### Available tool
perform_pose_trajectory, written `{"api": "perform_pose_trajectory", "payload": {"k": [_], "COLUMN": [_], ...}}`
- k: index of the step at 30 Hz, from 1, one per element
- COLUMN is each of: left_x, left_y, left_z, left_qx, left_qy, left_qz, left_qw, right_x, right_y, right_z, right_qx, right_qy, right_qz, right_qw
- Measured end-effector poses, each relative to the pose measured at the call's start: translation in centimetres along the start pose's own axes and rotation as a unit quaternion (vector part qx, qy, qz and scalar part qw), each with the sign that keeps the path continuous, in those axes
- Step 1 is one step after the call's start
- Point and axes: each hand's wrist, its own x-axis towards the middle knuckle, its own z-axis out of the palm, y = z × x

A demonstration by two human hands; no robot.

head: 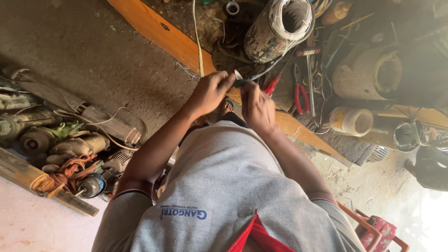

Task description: The person strips insulation from electrical wires using pliers, twists the exposed conductors together, and wraps the connection with electrical tape. The person repeats this process for multiple wire pairs in a workshop setting.

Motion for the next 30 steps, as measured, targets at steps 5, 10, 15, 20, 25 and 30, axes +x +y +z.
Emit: {"api": "perform_pose_trajectory", "payload": {"k": [5, 10, 15, 20, 25, 30], "left_x": [-1.7, -0.3, 1.4, 0.8, -0.8, -0.7], "left_y": [1.7, 2.1, 1.1, 0.3, 1.1, 1.9], "left_z": [-0.9, -0.4, 1.0, 1.2, 0.2, 0.2], "left_qx": [-0.002, -0.062, -0.042, -0.079, -0.027, 0.014], "left_qy": [0.036, 0.029, 0.062, -0.014, 0.044, 0.052], "left_qz": [0.154, 0.107, -0.001, -0.117, 0.156, 0.172], "left_qw": [0.987, 0.992, 0.997, 0.990, 0.986, 0.984], "right_x": [1.0, 3.3, 1.0, -0.8, 0.2, 2.6], "right_y": [-1.8, -2.5, -1.8, -0.2, -1.7, -2.9], "right_z": [-3.7, -5.3, -2.5, -0.4, -3.4, -5.5], "right_qx": [0.381, 0.568, 0.402, 0.179, 0.105, 0.537], "right_qy": [0.028, -0.022, 0.063, 0.002, 0.046, 0.016], "right_qz": [0.106, 0.289, 0.153, 0.119, 0.156, 0.272], "right_qw": [0.918, 0.770, 0.900, 0.977, 0.981, 0.798]}}
